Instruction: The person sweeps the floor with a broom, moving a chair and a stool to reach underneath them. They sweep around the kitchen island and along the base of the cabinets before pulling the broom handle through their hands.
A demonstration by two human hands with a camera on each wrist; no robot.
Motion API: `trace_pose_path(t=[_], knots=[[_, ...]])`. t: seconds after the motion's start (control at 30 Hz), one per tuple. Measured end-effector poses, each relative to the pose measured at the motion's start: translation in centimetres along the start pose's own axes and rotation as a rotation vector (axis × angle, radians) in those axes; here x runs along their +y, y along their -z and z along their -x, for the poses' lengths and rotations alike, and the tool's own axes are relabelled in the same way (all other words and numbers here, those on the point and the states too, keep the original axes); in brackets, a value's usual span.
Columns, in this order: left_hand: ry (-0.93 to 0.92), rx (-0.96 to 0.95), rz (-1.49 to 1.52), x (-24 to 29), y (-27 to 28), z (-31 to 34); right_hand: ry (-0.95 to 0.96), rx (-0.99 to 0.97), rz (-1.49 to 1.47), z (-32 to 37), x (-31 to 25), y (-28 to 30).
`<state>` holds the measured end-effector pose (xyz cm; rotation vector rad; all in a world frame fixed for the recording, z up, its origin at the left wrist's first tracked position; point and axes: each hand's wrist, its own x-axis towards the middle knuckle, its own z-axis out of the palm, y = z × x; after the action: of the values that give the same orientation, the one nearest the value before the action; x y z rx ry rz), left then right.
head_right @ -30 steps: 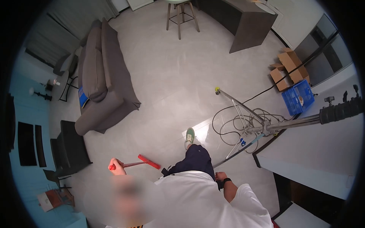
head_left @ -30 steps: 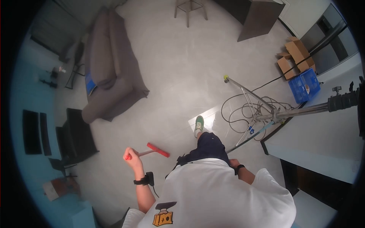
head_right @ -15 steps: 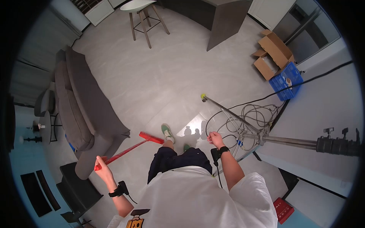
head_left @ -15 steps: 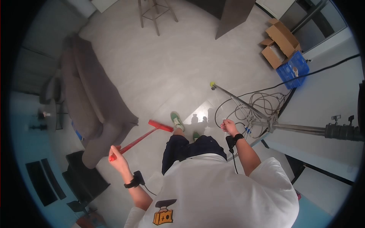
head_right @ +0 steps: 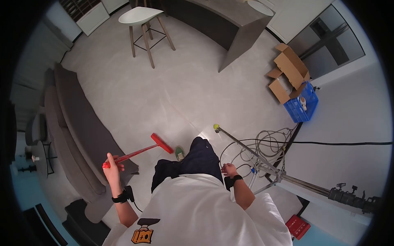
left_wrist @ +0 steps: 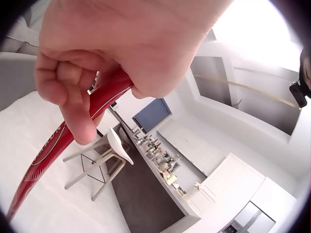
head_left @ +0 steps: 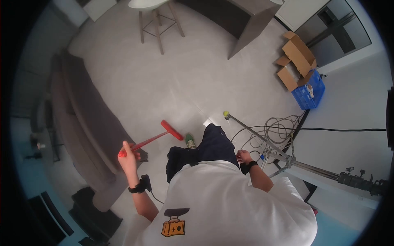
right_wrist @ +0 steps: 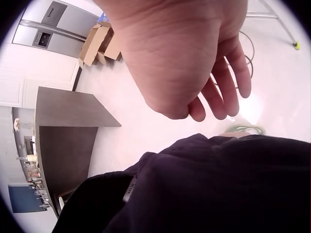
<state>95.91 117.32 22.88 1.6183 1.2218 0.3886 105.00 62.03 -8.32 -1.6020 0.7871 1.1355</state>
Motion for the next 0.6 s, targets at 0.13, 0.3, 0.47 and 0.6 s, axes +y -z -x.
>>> trace_pose_path(t=[0.13, 0.3, 0.47, 0.6], knots=[[-0.054, -0.026, -0.019, 4.7, -4.5, -5.9, 0.061, 0.013, -0.083, -0.8, -5.2, -2.4], [-0.067, -0.043, 0.001, 10.9, -11.6, -12.7, 0.023, 0.092, -0.097, -3.7, -10.9, -3.5], [-0.055, -0.055, 0.029, 18.4, -20.9, -18.9, 0.11, 0.061, -0.07, -13.0, -11.3, -1.4], [0.037, -0.156, 0.024, 24.9, -28.0, -22.2, 0.137, 0.073, 0.107, -13.8, -23.0, 2.4]])
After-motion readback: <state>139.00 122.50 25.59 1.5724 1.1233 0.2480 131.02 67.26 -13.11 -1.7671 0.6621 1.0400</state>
